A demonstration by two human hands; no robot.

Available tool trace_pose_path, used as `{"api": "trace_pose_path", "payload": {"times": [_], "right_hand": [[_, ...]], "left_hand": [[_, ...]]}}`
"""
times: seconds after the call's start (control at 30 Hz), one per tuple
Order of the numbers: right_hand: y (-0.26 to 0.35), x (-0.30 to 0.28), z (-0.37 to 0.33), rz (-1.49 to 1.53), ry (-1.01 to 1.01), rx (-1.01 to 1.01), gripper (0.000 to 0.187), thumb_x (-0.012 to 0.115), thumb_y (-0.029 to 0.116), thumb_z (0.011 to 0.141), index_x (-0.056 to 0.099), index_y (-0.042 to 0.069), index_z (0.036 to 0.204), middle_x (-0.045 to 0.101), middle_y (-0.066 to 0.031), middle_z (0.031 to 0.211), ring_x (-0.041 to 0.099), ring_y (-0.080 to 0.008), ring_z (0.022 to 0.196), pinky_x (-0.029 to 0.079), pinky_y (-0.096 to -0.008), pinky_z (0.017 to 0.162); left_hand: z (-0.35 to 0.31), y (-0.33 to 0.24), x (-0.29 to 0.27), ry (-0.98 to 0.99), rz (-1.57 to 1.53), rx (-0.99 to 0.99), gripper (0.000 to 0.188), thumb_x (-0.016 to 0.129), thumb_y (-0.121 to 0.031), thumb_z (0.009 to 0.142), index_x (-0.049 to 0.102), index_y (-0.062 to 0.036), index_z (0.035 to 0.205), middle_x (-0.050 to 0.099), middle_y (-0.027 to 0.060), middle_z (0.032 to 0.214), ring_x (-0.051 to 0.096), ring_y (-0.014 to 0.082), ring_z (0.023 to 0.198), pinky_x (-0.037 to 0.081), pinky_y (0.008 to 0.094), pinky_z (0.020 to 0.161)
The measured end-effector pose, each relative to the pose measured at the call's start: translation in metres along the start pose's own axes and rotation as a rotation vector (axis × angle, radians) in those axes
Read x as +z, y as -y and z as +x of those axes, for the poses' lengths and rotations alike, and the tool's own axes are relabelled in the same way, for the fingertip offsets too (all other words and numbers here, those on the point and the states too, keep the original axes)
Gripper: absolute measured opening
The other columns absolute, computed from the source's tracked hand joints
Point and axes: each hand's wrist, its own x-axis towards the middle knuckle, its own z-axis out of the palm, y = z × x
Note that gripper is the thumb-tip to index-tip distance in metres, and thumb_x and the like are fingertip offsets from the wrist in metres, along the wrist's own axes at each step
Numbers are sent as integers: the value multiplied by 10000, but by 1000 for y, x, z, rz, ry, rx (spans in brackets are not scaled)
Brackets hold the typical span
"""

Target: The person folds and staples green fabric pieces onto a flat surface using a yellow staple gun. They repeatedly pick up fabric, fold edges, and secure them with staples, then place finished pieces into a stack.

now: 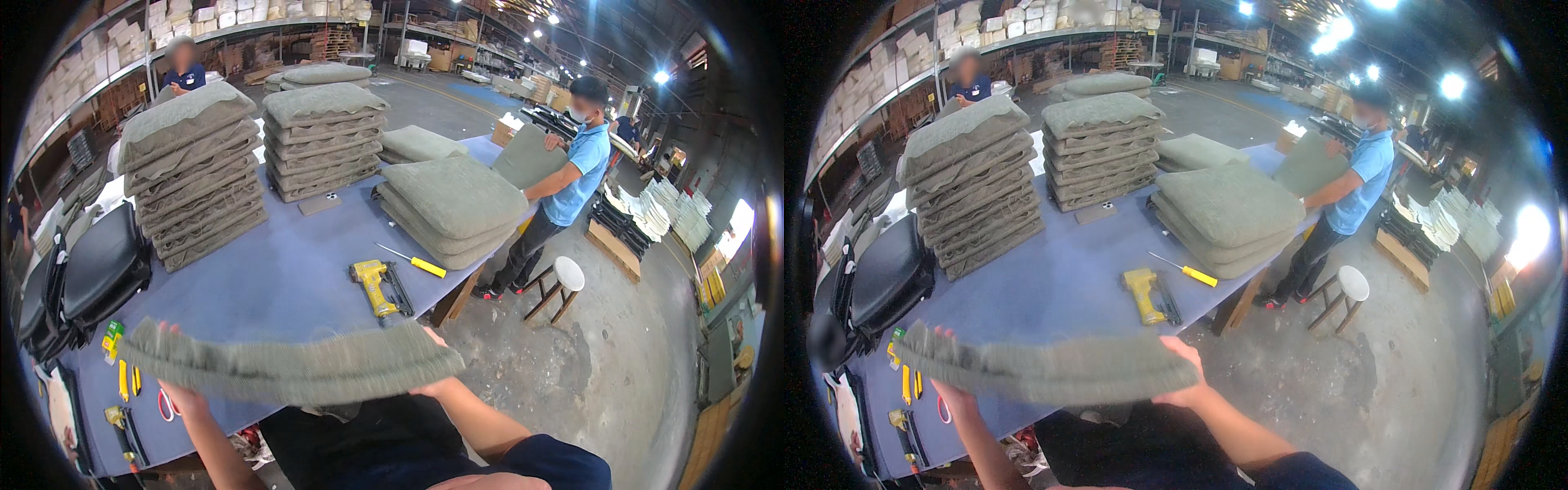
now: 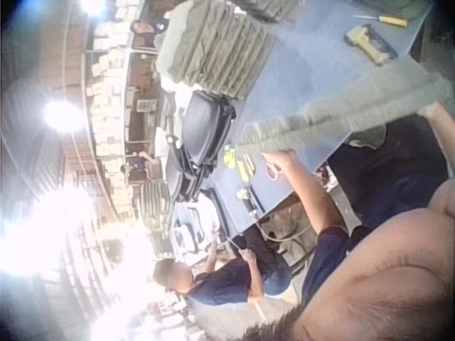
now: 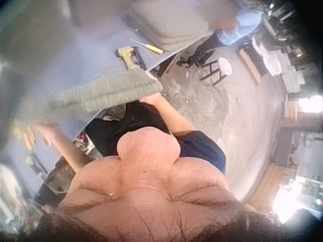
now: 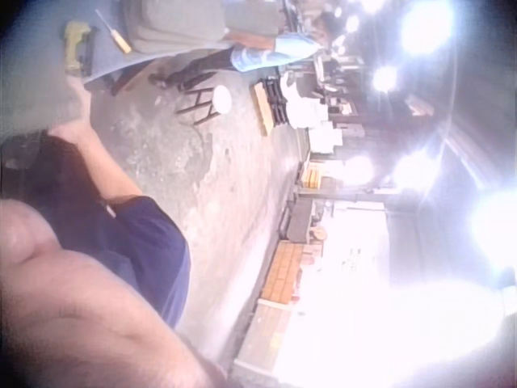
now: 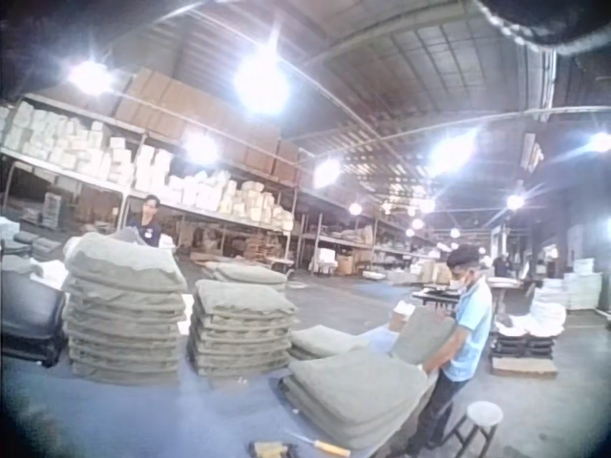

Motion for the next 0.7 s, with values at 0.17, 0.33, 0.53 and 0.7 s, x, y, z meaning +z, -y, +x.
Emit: {"api": "trace_pose_path", "payload": {"times": [0.17,0.33,0.53,0.7], "right_hand": [[10,-1,-10,149,20,-109,448,823,205,914,677,-58,1247,768,-220,1185,773,-297,1065,615,-374,911],[34,15,22,148,-38,-276,420,748,213,980,677,-61,1290,767,-246,1212,778,-294,1069,615,-375,910],[17,31,51,93,-90,-121,791,975,343,735,657,-59,1337,787,-154,1163,765,-205,1038,587,-354,934],[-6,55,49,90,-124,-52,833,1005,365,699,656,-48,1334,784,-141,1141,754,-198,1041,580,-363,946]], "left_hand": [[39,25,-30,314,455,529,265,643,-297,1000,673,-56,1106,679,121,1080,668,179,1002,542,339,916],[98,-15,10,210,486,342,295,583,-304,1049,681,-49,1160,679,87,1081,665,170,1040,529,321,948],[72,-59,126,129,109,296,408,497,-348,1126,657,-41,1343,634,34,1138,602,145,1089,464,294,1014],[119,-27,78,164,579,616,323,481,-235,1135,683,-9,1245,594,27,1087,564,125,1051,441,289,996]]}}
